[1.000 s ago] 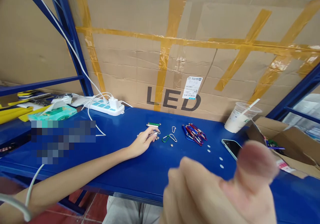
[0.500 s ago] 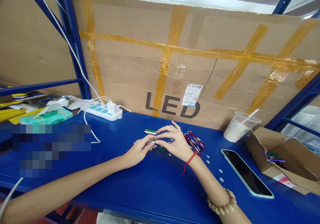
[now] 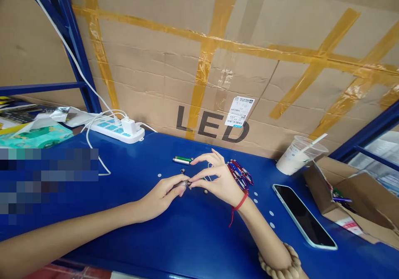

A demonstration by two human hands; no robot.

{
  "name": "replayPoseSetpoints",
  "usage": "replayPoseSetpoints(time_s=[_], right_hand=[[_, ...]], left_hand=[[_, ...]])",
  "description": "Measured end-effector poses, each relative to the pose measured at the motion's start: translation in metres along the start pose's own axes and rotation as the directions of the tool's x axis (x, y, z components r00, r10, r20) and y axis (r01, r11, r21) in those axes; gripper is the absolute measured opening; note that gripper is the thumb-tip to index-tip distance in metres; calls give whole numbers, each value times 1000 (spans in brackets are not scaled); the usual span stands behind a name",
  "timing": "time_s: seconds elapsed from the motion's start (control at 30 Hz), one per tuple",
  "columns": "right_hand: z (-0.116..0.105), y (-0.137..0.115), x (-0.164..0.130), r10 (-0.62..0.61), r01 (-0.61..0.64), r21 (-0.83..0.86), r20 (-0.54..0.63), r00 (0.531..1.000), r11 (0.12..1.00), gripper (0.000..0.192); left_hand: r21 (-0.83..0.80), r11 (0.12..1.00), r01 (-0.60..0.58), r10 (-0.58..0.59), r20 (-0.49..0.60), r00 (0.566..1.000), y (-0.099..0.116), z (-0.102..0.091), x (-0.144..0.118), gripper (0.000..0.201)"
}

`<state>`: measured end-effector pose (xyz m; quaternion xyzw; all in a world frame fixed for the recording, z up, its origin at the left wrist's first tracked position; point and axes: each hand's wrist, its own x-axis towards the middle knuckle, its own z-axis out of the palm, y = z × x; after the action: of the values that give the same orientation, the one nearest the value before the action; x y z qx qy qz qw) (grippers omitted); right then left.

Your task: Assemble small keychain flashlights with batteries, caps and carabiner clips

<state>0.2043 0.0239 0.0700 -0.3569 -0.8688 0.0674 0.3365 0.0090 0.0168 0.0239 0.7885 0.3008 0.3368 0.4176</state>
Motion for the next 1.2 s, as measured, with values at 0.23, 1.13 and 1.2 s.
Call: replayPoseSetpoints(time_s=[0.23, 1.13, 1.2], right_hand=[[4, -3, -2, 37, -38, 17, 49, 998, 999, 14], [35, -10, -23, 440, -429, 296, 32, 897, 853, 14], [36, -10, -23, 461, -451, 320, 49, 886, 833, 15]], left_hand=[[50, 999, -1, 2, -21, 1000, -1, 5, -6, 25], [222, 975, 0, 6, -28, 1000, -13, 13, -11, 29], [223, 975, -8, 17, -39, 999, -12, 13, -11, 29]])
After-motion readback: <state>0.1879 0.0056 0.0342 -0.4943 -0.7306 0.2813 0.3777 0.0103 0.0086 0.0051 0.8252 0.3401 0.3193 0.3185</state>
